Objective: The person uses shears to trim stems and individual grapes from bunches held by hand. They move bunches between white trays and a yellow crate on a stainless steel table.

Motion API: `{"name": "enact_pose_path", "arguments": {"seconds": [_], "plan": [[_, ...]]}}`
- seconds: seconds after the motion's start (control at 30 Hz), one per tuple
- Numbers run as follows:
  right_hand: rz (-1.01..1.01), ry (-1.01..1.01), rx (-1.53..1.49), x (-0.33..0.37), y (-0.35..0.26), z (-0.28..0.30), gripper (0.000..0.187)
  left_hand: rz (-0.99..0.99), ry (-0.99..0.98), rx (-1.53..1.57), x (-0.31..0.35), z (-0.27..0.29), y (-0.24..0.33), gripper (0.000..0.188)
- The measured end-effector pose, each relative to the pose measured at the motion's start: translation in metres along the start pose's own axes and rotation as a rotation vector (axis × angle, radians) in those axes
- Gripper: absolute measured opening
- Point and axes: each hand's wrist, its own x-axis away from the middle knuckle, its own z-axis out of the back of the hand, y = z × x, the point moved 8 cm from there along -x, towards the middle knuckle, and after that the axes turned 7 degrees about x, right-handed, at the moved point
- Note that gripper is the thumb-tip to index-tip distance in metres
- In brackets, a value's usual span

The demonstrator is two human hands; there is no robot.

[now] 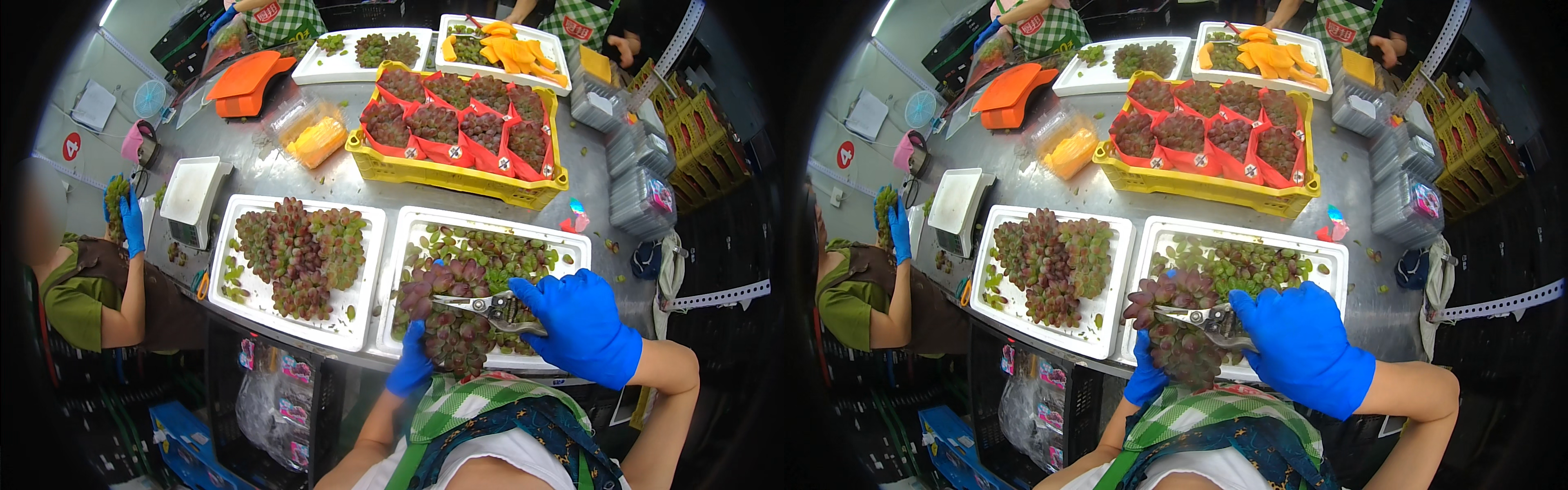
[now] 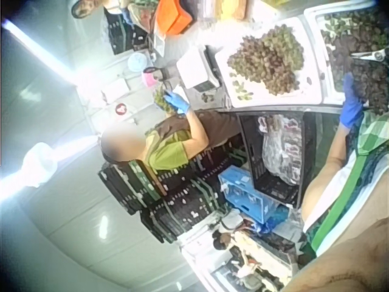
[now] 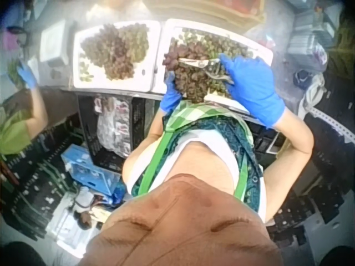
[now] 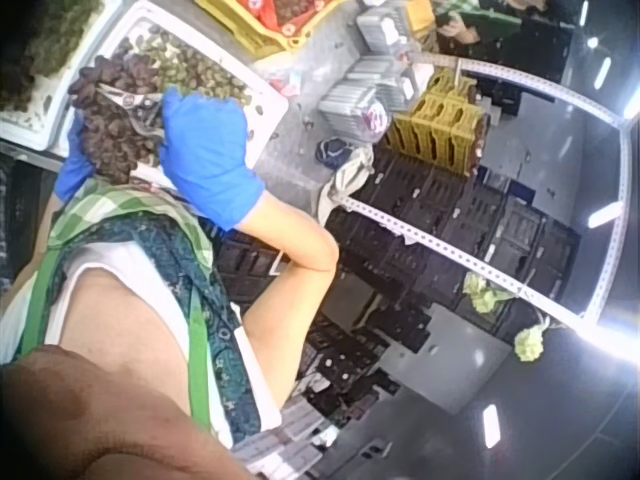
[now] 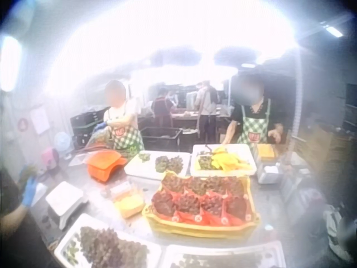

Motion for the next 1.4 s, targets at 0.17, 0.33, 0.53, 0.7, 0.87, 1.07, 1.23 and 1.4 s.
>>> {"name": "enact_pose_path", "arguments": {"seconds": [0.17,0.33,0.53,0.7,0.87,1.07,1.23,1.4], "plan": [[-0.009,0.006,0.011,0.000,0.000,-0.001,0.058,-0.072,-0.020,-0.039,-0.004,-0.022,0.011,0.079],[0.004,0.013,0.055,-0.001,0.000,0.002,0.057,-0.015,0.123,-0.179,0.000,0.003,0.003,0.080],[0.017,0.097,0.109,-0.001,-0.001,0.001,0.045,0.024,0.099,-0.043,-0.001,0.002,-0.002,0.084],[-0.002,0.092,0.138,-0.003,0.002,0.000,0.040,0.067,0.018,-0.009,-0.004,0.005,-0.011,0.079],[-0.026,0.041,0.107,0.000,0.011,-0.004,0.043,0.122,-0.028,0.111,-0.010,0.004,-0.026,0.071],[-0.063,0.081,0.063,0.007,0.021,0.008,0.052,0.181,0.006,0.225,-0.021,0.017,-0.043,0.069],[-0.092,-0.003,0.076,0.013,0.028,-0.002,0.052,0.196,-0.003,0.281,-0.019,0.018,-0.043,0.069],[-0.076,0.006,0.049,0.015,0.028,-0.002,0.052,0.203,0.035,0.228,-0.016,0.023,-0.040,0.069]]}}
